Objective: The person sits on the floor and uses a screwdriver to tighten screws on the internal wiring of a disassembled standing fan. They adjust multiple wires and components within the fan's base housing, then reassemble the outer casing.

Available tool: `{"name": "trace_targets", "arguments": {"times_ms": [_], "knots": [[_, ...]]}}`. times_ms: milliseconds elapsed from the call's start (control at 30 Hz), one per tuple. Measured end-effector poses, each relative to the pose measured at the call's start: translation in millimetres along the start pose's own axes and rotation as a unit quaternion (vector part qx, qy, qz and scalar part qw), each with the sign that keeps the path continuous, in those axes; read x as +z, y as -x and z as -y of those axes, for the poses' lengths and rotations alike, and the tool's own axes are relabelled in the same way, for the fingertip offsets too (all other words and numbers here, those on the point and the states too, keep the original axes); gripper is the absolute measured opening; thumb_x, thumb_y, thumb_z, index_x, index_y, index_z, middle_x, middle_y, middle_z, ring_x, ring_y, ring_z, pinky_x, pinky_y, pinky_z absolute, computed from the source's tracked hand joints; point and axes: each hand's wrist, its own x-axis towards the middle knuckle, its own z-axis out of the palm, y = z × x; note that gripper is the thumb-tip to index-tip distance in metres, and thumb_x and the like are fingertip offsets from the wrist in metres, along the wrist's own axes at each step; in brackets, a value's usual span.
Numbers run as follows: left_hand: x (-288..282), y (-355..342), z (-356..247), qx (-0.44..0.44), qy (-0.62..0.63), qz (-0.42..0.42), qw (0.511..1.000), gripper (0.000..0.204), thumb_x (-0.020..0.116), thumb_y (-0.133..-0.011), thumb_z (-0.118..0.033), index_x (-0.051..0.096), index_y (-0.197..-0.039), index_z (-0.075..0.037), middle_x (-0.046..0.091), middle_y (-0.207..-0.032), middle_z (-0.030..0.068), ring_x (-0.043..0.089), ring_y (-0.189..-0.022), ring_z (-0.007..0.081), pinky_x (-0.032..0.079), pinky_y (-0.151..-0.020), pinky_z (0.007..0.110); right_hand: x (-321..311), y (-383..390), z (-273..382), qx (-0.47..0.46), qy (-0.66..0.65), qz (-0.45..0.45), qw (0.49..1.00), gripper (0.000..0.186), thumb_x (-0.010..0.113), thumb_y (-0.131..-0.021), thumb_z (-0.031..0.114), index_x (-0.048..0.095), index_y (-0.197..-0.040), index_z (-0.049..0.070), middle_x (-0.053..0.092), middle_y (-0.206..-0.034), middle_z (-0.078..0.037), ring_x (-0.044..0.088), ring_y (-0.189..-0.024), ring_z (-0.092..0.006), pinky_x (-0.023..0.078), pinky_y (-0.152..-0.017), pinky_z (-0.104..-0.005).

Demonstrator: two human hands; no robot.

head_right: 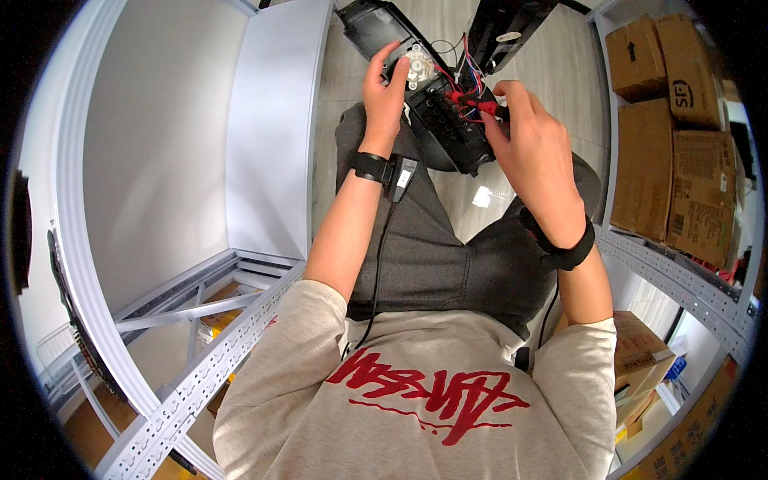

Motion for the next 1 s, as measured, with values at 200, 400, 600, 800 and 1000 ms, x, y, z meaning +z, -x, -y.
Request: {"name": "trace_targets", "arguments": {"times_ms": [200,400,600,800,1000], "knots": [[1,-2,2,0.021,-0.032,0.001,0.999,0.036,0.066,-0.098,-0.015,0.062,-0.131,-0.002,0.064,-0.127,0.0061,0.057,-0.115,0.0146,0.044,-0.1,0.029,6,3,-8,0.008,0.179,0.066,0.982,0.03,0.071,-0.094,0.03,0.059,-0.097,0.003,0.066,-0.08,-0.016,0.065,-0.064,-0.0361,0.051,-0.055,-0.0422],[0,-2,2,0.008,-0.035,-0.006,0.999,0.036,0.066,-0.098,-0.016,0.062,-0.131,-0.003,0.065,-0.128,0.0065,0.057,-0.117,0.0155,0.043,-0.102,0.03,0,-1,1,-0.021,0.081,0.008,0.996,0.033,0.07,-0.094,0.03,0.053,-0.088,0.003,0.064,-0.079,-0.015,0.065,-0.063,-0.0344,0.05,-0.053,-0.0409],[1,1,-4,0.014,-0.026,0.003,1.0,0.037,0.067,-0.098,-0.017,0.062,-0.132,-0.004,0.065,-0.129,0.0066,0.057,-0.118,0.0164,0.043,-0.103,0.031,6,1,-4,-0.03,0.167,0.039,0.985,0.03,0.073,-0.092,0.028,0.056,-0.092,0.003,0.064,-0.079,-0.014,0.066,-0.066,-0.0345,0.05,-0.053,-0.0421],[0,-1,1,0.018,-0.035,-0.014,0.999,0.039,0.068,-0.098,-0.017,0.061,-0.134,-0.004,0.064,-0.129,0.0062,0.057,-0.117,0.0153,0.043,-0.102,0.03,3,-2,-5,-0.018,0.102,0.022,0.994,0.028,0.072,-0.092,0.026,0.055,-0.086,0.004,0.065,-0.079,-0.013,0.066,-0.067,-0.0338,0.051,-0.053,-0.0423],[-1,-3,10,0.027,-0.028,-0.009,0.999,0.04,0.068,-0.098,-0.015,0.06,-0.135,-0.003,0.065,-0.124,0.0056,0.059,-0.111,0.0131,0.046,-0.097,0.028,4,-1,-2,-0.053,0.132,0.023,0.989,0.03,0.07,-0.094,0.029,0.055,-0.084,0.004,0.066,-0.075,-0.014,0.066,-0.063,-0.0344,0.051,-0.054,-0.0412]]}}
